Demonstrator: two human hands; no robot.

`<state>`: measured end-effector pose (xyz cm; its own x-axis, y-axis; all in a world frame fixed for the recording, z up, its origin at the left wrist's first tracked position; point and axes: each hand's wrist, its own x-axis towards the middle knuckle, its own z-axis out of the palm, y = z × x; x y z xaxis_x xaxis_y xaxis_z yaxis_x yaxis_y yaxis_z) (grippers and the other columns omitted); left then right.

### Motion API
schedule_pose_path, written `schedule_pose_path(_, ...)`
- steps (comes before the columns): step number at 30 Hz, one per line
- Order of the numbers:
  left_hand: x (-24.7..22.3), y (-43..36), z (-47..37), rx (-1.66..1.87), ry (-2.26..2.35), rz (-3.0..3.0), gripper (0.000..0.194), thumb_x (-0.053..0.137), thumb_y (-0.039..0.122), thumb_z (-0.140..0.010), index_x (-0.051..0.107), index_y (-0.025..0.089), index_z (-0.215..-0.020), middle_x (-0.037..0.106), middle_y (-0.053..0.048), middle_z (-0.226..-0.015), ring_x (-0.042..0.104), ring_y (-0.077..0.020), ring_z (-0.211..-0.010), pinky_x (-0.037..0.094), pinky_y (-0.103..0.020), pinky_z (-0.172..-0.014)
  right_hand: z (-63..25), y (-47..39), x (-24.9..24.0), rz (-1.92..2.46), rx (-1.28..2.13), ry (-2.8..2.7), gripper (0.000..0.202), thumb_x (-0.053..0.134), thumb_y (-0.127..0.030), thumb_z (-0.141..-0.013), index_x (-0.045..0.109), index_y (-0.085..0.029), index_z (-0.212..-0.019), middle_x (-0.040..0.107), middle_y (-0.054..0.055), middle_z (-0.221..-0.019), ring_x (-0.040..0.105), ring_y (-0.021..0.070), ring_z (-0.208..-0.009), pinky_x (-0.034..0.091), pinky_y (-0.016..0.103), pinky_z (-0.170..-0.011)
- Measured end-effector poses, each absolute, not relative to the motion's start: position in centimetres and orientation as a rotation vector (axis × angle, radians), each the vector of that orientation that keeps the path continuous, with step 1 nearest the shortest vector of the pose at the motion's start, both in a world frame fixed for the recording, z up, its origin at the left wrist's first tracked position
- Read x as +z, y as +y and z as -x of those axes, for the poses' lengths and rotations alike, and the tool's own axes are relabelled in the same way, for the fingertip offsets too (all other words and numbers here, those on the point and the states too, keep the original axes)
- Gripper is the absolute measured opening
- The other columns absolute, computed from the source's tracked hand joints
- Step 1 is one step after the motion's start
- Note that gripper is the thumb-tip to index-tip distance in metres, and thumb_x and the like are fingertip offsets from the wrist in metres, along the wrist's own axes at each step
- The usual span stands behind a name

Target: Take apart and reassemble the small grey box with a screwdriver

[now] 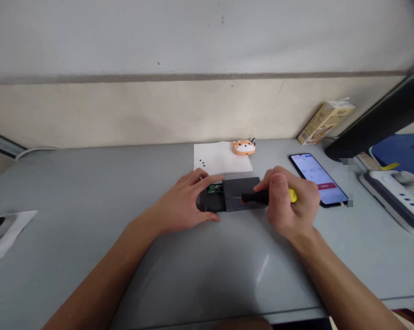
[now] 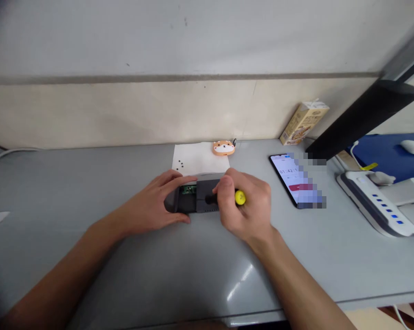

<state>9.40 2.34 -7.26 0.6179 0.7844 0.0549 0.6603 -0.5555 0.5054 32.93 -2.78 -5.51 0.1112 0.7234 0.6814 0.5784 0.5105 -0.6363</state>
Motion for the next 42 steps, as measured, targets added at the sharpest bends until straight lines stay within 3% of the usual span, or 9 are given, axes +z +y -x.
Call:
schedule_pose_path(11,-6.6,2.2,-8.9,0.328,1.131,-2.399,0.076,0.079,0.048,-0.080,0.047,0.044,-0.149,0.050,-0.004,-0.134,0.054,-0.0295,-0.125,0.046,-0.048,-0.112,-34.8,-1.7,-5.4,1.300,0.014,-1.230,0.052,0.046,-0.039,-0.101,0.058,-0.020,-0.054,0.051,0.001,-0.050,0.048,0.0118,-0.046,0.033,0.029,-0.045)
schedule_pose_path(20,-7.5,1.3,-10.5,0.452,0.990,-2.568,0.056,0.064,0.044,-0.095,0.050,0.036,-0.148,0.054,-0.006,-0.145,0.047,-0.0310,-0.137,0.033,-0.050,-0.119,-33.9,-2.0,-6.4,1.185,0.161,-1.331,0.049,0.044,-0.040,-0.104,0.061,-0.021,-0.062,0.053,0.000,-0.056,0.047,0.0118,-0.047,0.033,0.031,-0.048)
schedule_pose_path(35,-8.2,1.2,-11.4,0.526,0.978,-2.627,0.040,0.056,0.033,-0.102,0.051,0.027,-0.140,0.063,-0.005,-0.139,0.054,-0.0256,-0.132,0.037,-0.046,-0.112,-33.8,-1.9,-6.6,1.239,0.176,-1.331,0.049,0.041,-0.040,-0.103,0.058,-0.020,-0.061,0.050,-0.002,-0.054,0.045,0.0109,-0.047,0.034,0.029,-0.048)
schedule_pose_path(42,-8.3,1.1,-11.5,0.541,0.960,-2.647,0.042,0.063,0.032,-0.098,0.052,0.026,-0.138,0.063,-0.005,-0.137,0.055,-0.0264,-0.130,0.037,-0.046,-0.111,-33.6,-2.1,-6.5,1.174,0.206,-1.359,0.050,0.041,-0.040,-0.104,0.057,-0.020,-0.061,0.048,-0.002,-0.053,0.044,0.0107,-0.046,0.031,0.029,-0.048)
